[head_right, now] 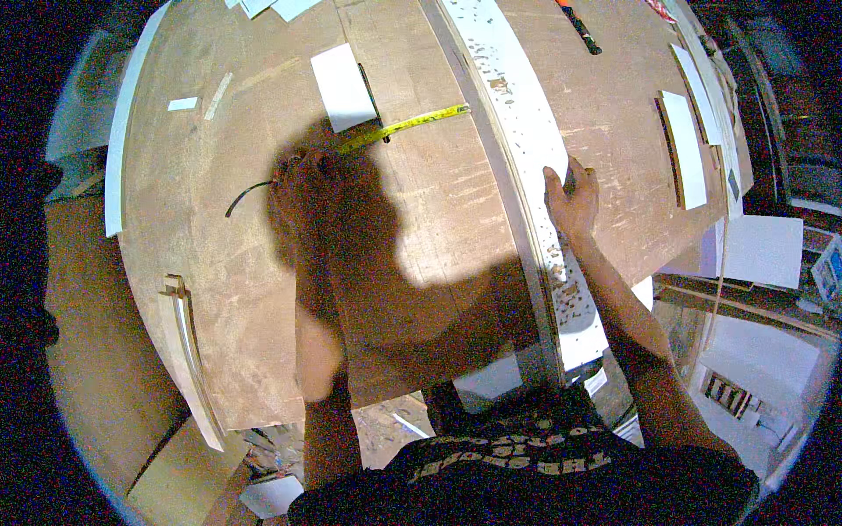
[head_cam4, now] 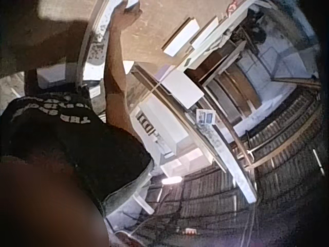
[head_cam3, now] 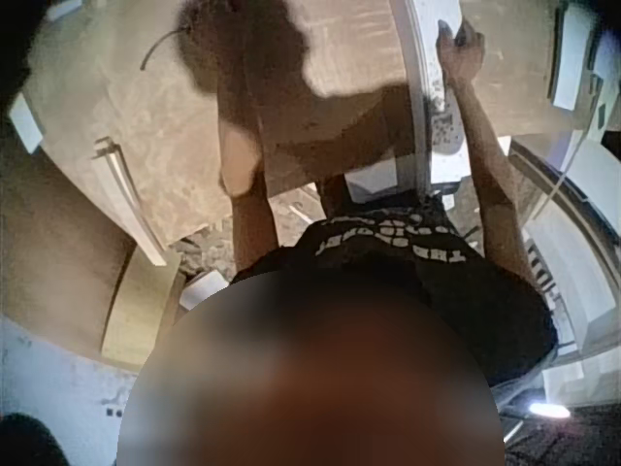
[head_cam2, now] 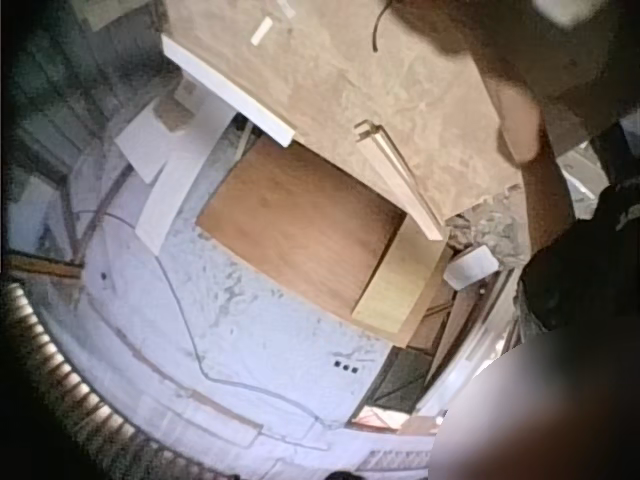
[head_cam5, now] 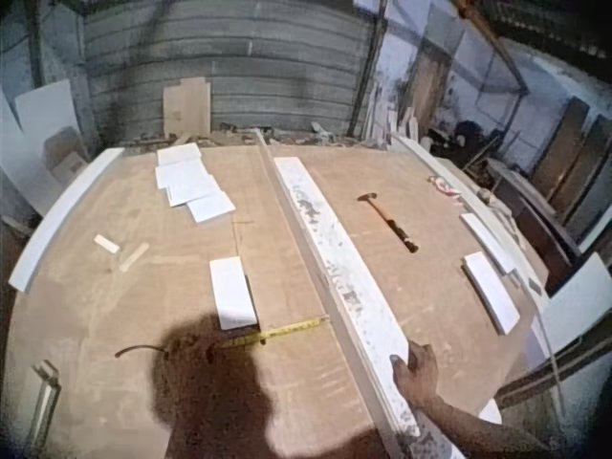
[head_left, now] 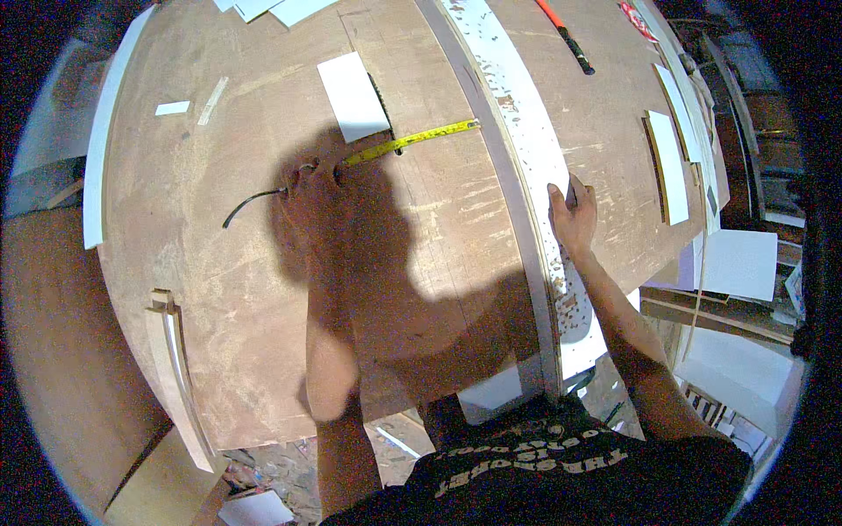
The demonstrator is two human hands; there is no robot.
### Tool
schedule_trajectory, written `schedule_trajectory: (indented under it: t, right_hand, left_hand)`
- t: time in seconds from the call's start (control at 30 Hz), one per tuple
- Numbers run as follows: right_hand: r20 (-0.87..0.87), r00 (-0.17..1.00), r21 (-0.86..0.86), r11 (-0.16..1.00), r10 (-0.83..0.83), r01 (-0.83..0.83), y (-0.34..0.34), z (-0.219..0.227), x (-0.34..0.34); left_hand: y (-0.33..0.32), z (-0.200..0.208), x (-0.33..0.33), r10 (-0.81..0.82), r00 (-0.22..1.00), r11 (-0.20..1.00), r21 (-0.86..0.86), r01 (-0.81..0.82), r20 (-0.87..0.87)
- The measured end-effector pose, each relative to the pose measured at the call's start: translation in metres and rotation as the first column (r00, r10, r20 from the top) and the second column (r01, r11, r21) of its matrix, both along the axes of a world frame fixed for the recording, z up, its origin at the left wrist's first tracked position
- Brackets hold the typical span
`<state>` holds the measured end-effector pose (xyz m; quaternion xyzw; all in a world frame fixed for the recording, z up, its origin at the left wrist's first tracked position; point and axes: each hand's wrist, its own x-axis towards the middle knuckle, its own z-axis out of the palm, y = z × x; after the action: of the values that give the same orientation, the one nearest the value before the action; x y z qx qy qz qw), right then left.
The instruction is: The person assembles a wooden drawer unit by fitting panels into a frame, then moves to a workbench to hammer nails into a white board using a hammer and measures with a tape measure. The person handles multiple white panels and wooden pieces during the process.
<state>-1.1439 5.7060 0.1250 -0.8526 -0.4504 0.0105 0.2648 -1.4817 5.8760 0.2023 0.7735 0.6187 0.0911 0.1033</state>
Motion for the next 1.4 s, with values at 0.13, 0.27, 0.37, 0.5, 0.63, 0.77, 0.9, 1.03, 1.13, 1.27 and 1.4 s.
schedule_trajectory:
  t: [0.13,0.27,0.37,0.5,0.63,0.77,0.9,1.03,1.13,1.27,1.4]
  right_hand:
    - [-0.024,1.0,0.005,1.0,-0.011,0.011,0.0,-0.002,0.001]
    - [-0.008,1.0,0.016,1.0,0.02,-0.02,-0.001,-0.005,0.004]
    - [0.001,1.0,0.003,1.0,0.031,-0.031,-0.001,-0.006,0.004]
    - [0.027,1.0,0.011,1.0,-0.005,0.005,-0.001,-0.003,0.002]
    - [0.006,0.999,0.038,0.998,0.045,-0.045,0.001,0.005,-0.004]
    - [-0.068,0.996,-0.03,0.998,-0.059,0.057,0.003,0.011,-0.009]
    - [-0.076,0.997,0.023,1.0,-0.011,0.012,0.002,0.008,-0.006]
    - [-0.079,0.997,0.025,1.0,-0.007,0.009,-0.001,0.001,0.0]
    - [-0.025,0.999,-0.014,0.999,-0.048,0.047,-0.001,-0.002,0.002]
    - [-0.095,0.995,0.005,0.999,-0.039,0.039,0.0,0.003,-0.001]
    - [-0.067,0.997,-0.001,1.0,-0.026,0.026,0.003,0.011,-0.006]
  left_hand:
    - [0.008,-0.036,-0.01,-0.009,1.0,1.0,0.01,0.009,-0.002]
    - [0.009,-0.044,-0.012,-0.011,1.0,1.0,0.009,0.011,-0.003]
    - [0.011,-0.045,-0.013,-0.011,1.0,1.0,0.006,0.011,-0.003]
    - [0.011,-0.047,-0.013,-0.01,1.0,1.0,0.0,0.01,-0.005]
    - [0.009,-0.048,-0.013,-0.008,1.0,1.0,-0.004,0.008,0.0]
    - [0.01,-0.048,-0.014,-0.005,1.0,1.0,-0.005,0.005,0.002]
    - [0.008,-0.047,-0.014,-0.005,1.0,1.0,-0.006,0.006,0.004]
    - [0.005,-0.048,-0.013,-0.001,1.0,1.0,-0.01,0.001,0.004]
    - [0.004,-0.049,-0.013,-0.002,1.0,1.0,-0.005,0.002,0.0]
    - [0.006,-0.053,-0.014,-0.005,1.0,1.0,0.007,0.005,-0.01]
    - [0.006,-0.057,-0.015,0.001,1.0,1.0,0.012,-0.001,-0.006]
